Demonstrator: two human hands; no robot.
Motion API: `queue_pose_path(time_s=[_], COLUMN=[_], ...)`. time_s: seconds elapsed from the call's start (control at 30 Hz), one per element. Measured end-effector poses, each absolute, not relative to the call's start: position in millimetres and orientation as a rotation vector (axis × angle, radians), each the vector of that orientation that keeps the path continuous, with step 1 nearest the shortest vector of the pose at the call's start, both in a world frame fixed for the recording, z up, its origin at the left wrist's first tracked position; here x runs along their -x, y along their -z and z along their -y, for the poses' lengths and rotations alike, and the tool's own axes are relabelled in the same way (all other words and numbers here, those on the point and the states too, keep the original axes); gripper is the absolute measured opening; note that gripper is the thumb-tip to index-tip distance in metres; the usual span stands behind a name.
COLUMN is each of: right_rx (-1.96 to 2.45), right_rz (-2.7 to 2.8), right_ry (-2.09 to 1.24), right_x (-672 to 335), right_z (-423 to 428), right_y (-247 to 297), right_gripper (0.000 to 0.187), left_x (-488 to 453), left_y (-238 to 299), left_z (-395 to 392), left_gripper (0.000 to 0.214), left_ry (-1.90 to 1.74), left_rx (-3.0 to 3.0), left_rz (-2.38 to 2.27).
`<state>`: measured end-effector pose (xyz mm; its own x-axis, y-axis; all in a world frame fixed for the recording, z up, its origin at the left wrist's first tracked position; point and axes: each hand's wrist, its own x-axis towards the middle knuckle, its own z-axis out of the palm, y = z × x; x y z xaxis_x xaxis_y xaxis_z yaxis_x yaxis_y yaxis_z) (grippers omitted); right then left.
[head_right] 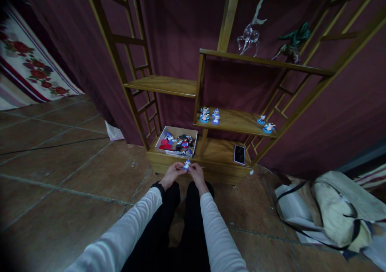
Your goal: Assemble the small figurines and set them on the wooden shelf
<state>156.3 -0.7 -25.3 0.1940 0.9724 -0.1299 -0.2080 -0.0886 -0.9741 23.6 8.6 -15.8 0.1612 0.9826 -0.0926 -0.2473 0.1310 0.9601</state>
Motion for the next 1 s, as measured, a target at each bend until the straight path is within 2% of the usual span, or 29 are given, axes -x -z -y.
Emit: queue_pose_path(time_s=[0.2, 0.43, 0.8, 1.0], right_rx=[1.200, 1.172, 1.152, 1.177], right_rz=[0.826, 0.856, 0.972, 1.020], right_ry=[-1.248, -1.263, -1.292, -1.270], right_x=[-155.1, -155.4, -156.1, -157.4], right_z=[4.2, 6.6, 2.3, 1.4], right_y=[19.5, 15.7, 20.9, 22.2], right_gripper=[0.028, 0.024, 0.016, 0.020], left_x=[-23.8, -25.1, -29.6, -29.8], left_y=[15.4, 14.5, 19.4, 19.1], left_z=[-7.5, -8.2, -10.1, -9.7], left_gripper=[0.039, 0.048, 0.039, 0.041], left_ry=[-1.148, -1.144, -1.180, -1.161], left_rx=[-0.985, -0.963, -1.069, -1.089], left_rz=[-0.980, -0.974, -1.009, -1.009])
